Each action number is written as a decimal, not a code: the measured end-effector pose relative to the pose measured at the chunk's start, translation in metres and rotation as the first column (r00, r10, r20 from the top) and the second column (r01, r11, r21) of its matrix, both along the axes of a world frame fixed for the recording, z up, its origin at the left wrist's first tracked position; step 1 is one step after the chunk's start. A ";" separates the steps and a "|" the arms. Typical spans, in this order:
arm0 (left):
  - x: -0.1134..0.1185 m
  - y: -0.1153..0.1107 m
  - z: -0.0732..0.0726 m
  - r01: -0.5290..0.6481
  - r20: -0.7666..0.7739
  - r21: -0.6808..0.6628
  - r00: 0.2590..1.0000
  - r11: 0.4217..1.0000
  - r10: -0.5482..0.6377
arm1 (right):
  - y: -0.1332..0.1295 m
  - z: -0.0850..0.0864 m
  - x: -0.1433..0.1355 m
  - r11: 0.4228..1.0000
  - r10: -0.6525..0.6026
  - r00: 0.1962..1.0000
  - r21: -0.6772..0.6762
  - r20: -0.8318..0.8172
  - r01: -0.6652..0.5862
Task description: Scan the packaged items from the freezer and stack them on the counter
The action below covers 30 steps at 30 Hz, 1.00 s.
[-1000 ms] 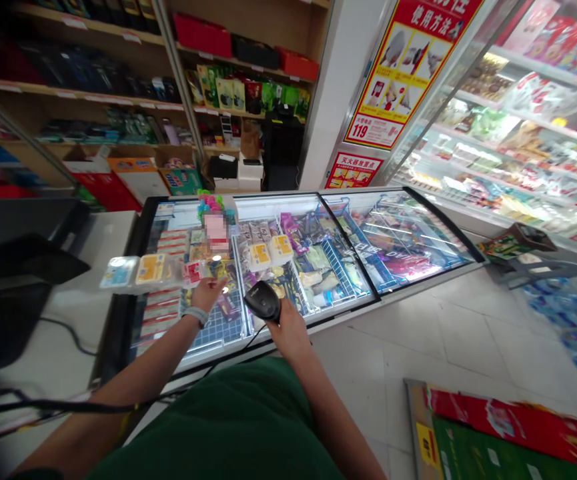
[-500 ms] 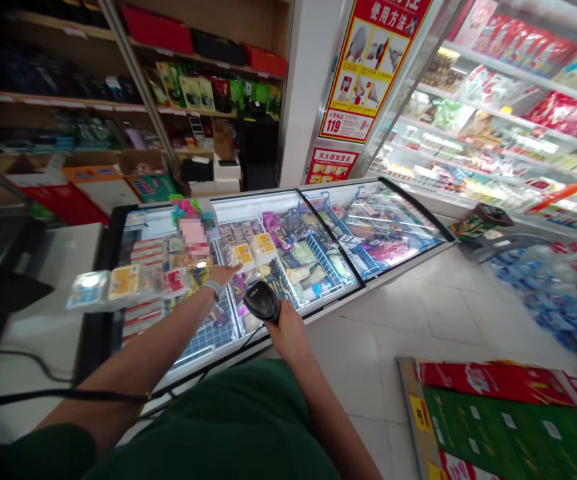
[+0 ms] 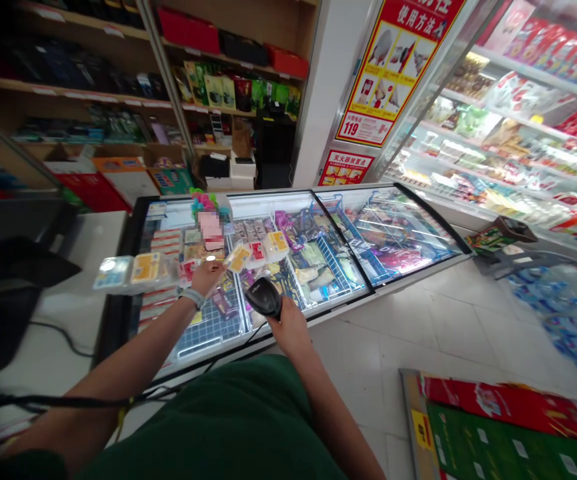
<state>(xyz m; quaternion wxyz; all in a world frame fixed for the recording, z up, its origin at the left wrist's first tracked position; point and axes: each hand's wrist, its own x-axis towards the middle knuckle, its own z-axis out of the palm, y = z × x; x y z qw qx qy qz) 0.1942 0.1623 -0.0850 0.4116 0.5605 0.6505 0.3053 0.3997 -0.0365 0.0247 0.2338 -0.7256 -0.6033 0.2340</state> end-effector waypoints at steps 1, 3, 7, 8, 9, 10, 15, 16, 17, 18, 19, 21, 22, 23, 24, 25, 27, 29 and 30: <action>-0.009 -0.004 0.002 0.016 -0.007 0.024 1.000 1.000 -0.016 | 0.002 0.000 -0.001 1.000 0.011 1.000 0.002 0.000 -0.011; -0.025 -0.013 0.006 0.037 -0.014 0.069 0.999 0.997 -0.036 | 0.005 0.001 -0.004 1.000 0.030 1.000 0.003 -0.008 -0.030; -0.048 -0.029 0.014 0.050 -0.026 0.135 0.999 0.990 -0.047 | 0.014 0.003 -0.012 0.998 0.065 0.998 -0.006 -0.020 -0.065; -0.053 -0.033 0.016 0.048 -0.029 0.147 0.999 0.988 -0.045 | 0.016 0.003 -0.014 0.997 0.076 0.997 -0.006 -0.016 -0.076; -0.057 -0.036 0.017 0.044 -0.031 0.156 0.999 0.987 -0.039 | 0.018 0.003 -0.015 0.996 0.089 0.996 -0.005 -0.011 -0.089; -0.060 -0.039 0.019 0.036 -0.034 0.164 0.999 0.986 -0.031 | 0.020 0.003 -0.017 0.995 0.101 0.995 0.001 -0.007 -0.101; -0.069 -0.047 0.024 -0.012 -0.046 0.167 0.999 0.986 0.020 | 0.027 0.000 -0.021 0.987 0.158 0.987 0.025 -0.003 -0.157; -0.069 -0.048 0.025 -0.020 -0.044 0.163 0.999 0.986 0.027 | 0.028 0.000 -0.022 0.987 0.162 0.987 0.023 -0.002 -0.162; -0.069 -0.049 0.025 -0.027 -0.041 0.158 0.999 0.987 0.034 | 0.029 0.000 -0.023 0.986 0.164 0.986 0.020 0.000 -0.164; -0.069 -0.049 0.026 -0.034 -0.038 0.153 0.998 0.988 0.040 | 0.030 0.000 -0.023 0.986 0.166 0.986 0.019 0.002 -0.166; -0.069 -0.050 0.027 -0.039 -0.035 0.148 0.998 0.988 0.045 | 0.030 0.000 -0.023 0.986 0.168 0.986 0.018 0.005 -0.168; -0.069 -0.051 0.029 -0.049 -0.031 0.140 0.998 0.989 0.054 | 0.031 0.000 -0.023 0.985 0.173 0.985 0.018 0.007 -0.173; -0.068 -0.051 0.030 -0.055 -0.029 0.136 0.998 0.989 0.059 | 0.031 -0.001 -0.022 0.984 0.175 0.984 0.019 0.009 -0.176; -0.068 -0.051 0.030 -0.061 -0.027 0.132 0.997 0.989 0.065 | 0.031 -0.001 -0.022 0.984 0.177 0.984 0.020 0.010 -0.177; -0.067 -0.051 0.031 -0.067 -0.025 0.127 0.997 0.990 0.071 | 0.031 -0.001 -0.021 0.984 0.178 0.984 0.022 0.010 -0.178; -0.066 -0.051 0.030 -0.074 -0.021 0.123 0.997 0.990 0.077 | 0.032 -0.002 -0.021 0.984 0.177 0.984 0.024 0.009 -0.177; -0.065 -0.050 0.028 -0.083 -0.009 0.114 0.996 0.990 0.085 | 0.032 -0.003 -0.019 0.984 0.175 0.985 0.027 0.005 -0.175; -0.064 -0.048 0.025 -0.092 0.007 0.110 0.996 0.990 0.092 | 0.032 -0.004 -0.017 0.985 0.173 0.985 0.031 0.002 -0.173; -0.064 -0.047 0.023 -0.097 0.016 0.109 0.995 0.989 0.096 | 0.033 -0.005 -0.016 0.985 0.171 0.985 0.032 0.001 -0.171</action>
